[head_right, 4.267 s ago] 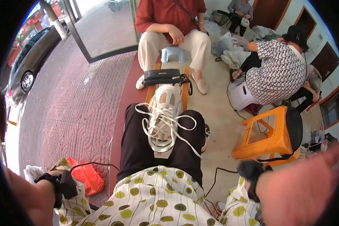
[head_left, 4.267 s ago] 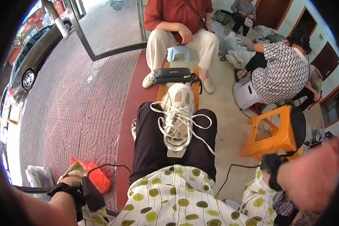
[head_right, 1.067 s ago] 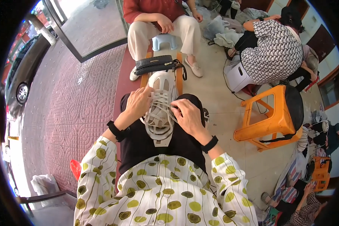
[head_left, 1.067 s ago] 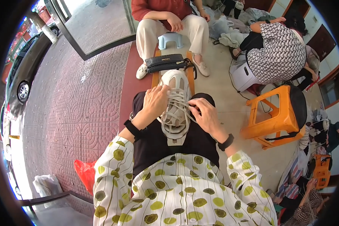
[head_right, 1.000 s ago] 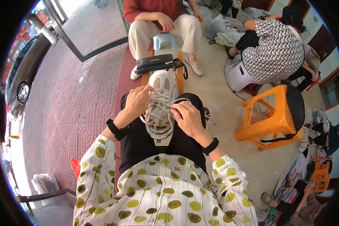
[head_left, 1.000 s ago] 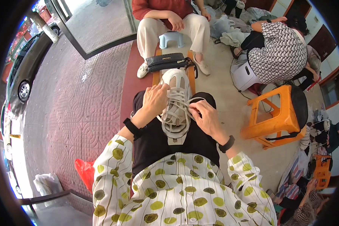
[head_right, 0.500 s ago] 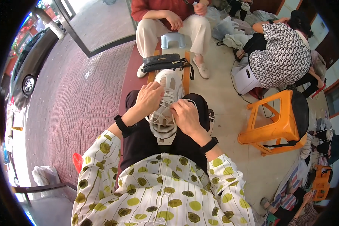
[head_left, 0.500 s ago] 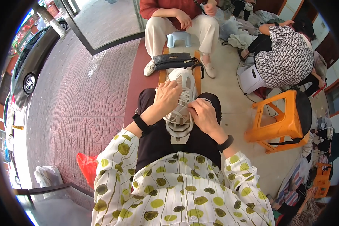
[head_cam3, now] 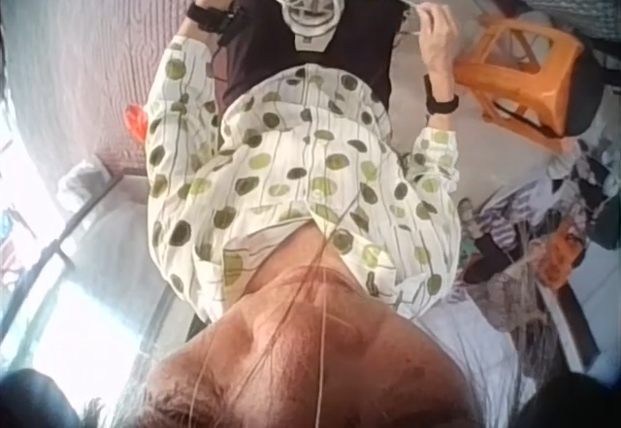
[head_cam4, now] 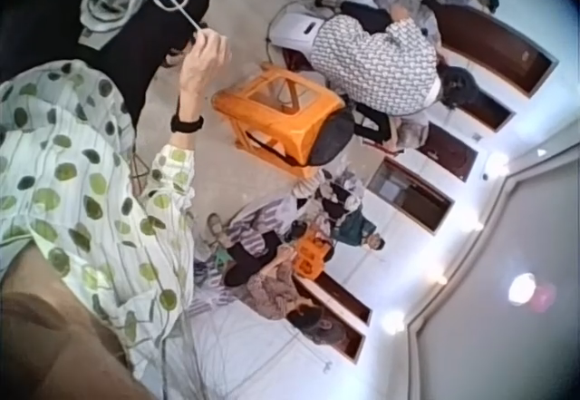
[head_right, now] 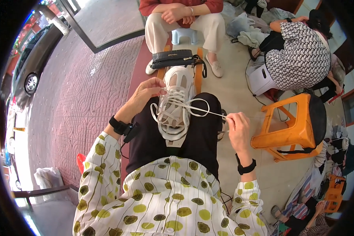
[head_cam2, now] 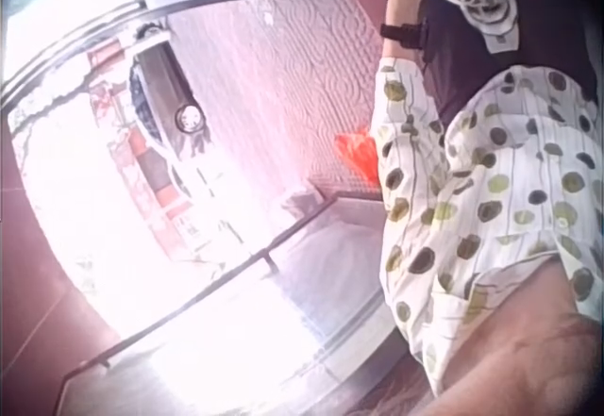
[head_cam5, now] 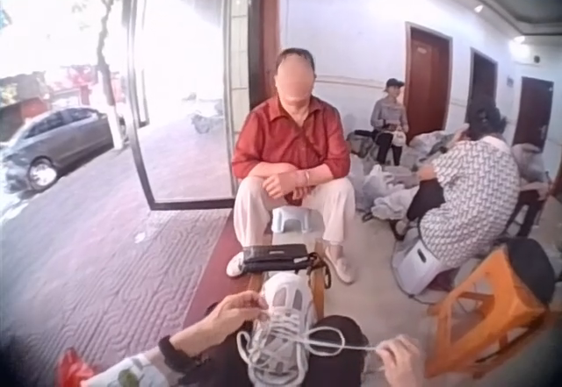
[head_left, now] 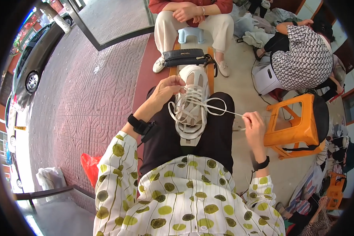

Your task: The recorder is lacing up a white sneaker while it is held on a small wooden stand.

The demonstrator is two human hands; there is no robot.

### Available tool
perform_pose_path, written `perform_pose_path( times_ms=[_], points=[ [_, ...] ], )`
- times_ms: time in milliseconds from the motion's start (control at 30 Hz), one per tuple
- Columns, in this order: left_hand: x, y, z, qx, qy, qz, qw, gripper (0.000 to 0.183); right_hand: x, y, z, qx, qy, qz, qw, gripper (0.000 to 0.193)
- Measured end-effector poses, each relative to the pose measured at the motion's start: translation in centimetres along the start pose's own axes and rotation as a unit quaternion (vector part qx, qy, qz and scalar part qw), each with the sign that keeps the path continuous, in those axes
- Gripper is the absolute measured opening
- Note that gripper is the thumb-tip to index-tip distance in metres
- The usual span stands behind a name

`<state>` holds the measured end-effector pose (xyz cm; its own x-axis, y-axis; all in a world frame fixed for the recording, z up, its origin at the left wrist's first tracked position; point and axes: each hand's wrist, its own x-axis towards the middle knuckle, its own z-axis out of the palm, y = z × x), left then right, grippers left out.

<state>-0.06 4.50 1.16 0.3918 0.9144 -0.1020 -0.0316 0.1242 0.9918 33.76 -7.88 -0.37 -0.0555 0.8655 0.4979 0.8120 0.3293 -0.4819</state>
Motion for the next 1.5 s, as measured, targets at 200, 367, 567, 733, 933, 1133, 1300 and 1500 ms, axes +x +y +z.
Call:
perform_pose_path(
  times_ms=[200,367,567,733,933,1133,1300,1500],
  points=[
    [-1.0,-1.2,0.7,0.05,-0.027,-0.003,0.998,0.016,-3.1,3.4,-0.3,-0.003,0.016,0.095,0.995,0.004],
    [-1.5,-1.0,1.0,0.152,-0.051,-0.013,0.987,0.026,-5.2,3.3,-1.7,-0.003,-0.023,0.143,0.989,0.003],
    [-2.3,-2.1,1.9,0.357,-0.013,0.154,0.921,0.037,-7.1,1.9,-3.8,0.046,-0.068,0.208,0.975,0.005],
    [-3.3,-2.0,1.9,0.32,0.012,0.167,0.933,0.043,-8.4,1.9,-5.1,0.048,-0.137,0.208,0.967,0.008],
    [-5.8,-2.2,3.6,0.324,0.056,0.165,0.93,0.039,-7.6,3.5,-5.0,0.095,-0.218,0.188,0.953,0.01],
    [-7.3,-3.1,6.5,0.547,0.108,0.21,0.803,0.041,3.0,-2.9,0.9,0.278,-0.156,0.143,0.937,0.013],
    [-7.2,-3.3,7.3,0.57,0.125,0.207,0.786,0.037,8.5,-5.5,7.2,0.153,-0.203,0.039,0.966,0.016],
    [-6.8,-3.0,7.5,0.533,0.126,0.297,0.782,0.022,8.9,-6.0,9.4,0.051,-0.228,-0.062,0.97,0.018]
  ],
)
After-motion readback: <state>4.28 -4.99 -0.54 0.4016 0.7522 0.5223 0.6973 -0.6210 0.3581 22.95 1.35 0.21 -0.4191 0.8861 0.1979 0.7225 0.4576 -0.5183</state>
